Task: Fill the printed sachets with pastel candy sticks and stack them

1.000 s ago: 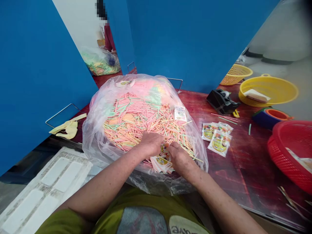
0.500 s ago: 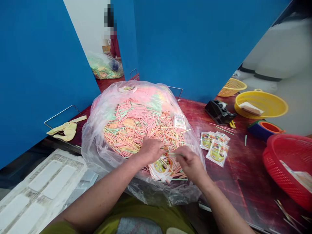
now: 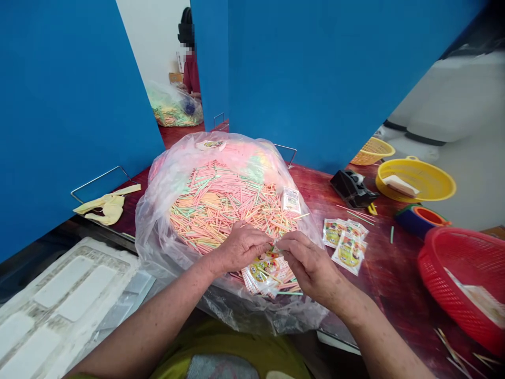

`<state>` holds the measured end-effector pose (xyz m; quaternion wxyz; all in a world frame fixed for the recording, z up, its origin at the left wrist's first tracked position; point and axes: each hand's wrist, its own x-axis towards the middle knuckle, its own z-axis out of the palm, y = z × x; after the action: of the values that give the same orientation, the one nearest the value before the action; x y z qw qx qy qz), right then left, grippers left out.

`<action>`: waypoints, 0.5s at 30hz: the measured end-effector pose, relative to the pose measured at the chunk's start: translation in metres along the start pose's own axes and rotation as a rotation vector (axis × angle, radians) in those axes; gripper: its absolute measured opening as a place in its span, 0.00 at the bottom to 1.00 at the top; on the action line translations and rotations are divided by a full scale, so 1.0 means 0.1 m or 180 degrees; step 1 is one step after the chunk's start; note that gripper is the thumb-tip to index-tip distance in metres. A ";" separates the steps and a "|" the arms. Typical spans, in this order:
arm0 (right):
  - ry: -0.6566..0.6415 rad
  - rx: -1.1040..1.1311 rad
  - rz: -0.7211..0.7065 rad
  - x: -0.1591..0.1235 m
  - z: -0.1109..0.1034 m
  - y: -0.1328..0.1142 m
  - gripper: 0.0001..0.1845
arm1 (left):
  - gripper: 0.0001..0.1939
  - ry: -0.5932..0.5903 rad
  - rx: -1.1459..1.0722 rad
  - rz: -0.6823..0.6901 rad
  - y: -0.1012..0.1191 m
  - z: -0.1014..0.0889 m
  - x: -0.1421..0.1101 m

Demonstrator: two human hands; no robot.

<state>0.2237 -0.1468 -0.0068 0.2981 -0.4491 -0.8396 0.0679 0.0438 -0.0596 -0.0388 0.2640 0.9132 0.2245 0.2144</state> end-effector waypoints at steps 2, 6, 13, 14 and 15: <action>0.0001 -0.0325 0.0104 -0.03 -0.14 -0.06 0.18 | 0.17 0.0256 -0.0264 0.0029 -0.04 0.05 -0.04; 0.0771 -0.1213 0.0456 -0.13 -0.28 -0.21 0.22 | 0.18 0.0842 -0.0790 0.0032 -0.05 0.13 -0.06; 0.1307 -0.1454 0.1497 -0.54 0.00 0.02 0.24 | 0.22 0.0236 -0.0841 0.0140 0.24 0.29 0.07; 0.1391 -0.1677 0.1793 -0.66 -0.06 0.20 0.24 | 0.22 0.0135 -0.0658 0.0090 0.21 0.29 0.05; 0.1262 -0.1794 0.2027 -0.79 -0.14 0.39 0.23 | 0.21 0.0016 -0.0388 0.0040 0.17 0.28 0.01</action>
<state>0.2925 -0.1887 -0.0452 0.2835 -0.7521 -0.5725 -0.1618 0.0639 -0.0830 -0.0497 0.3173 0.8962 0.2059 0.2317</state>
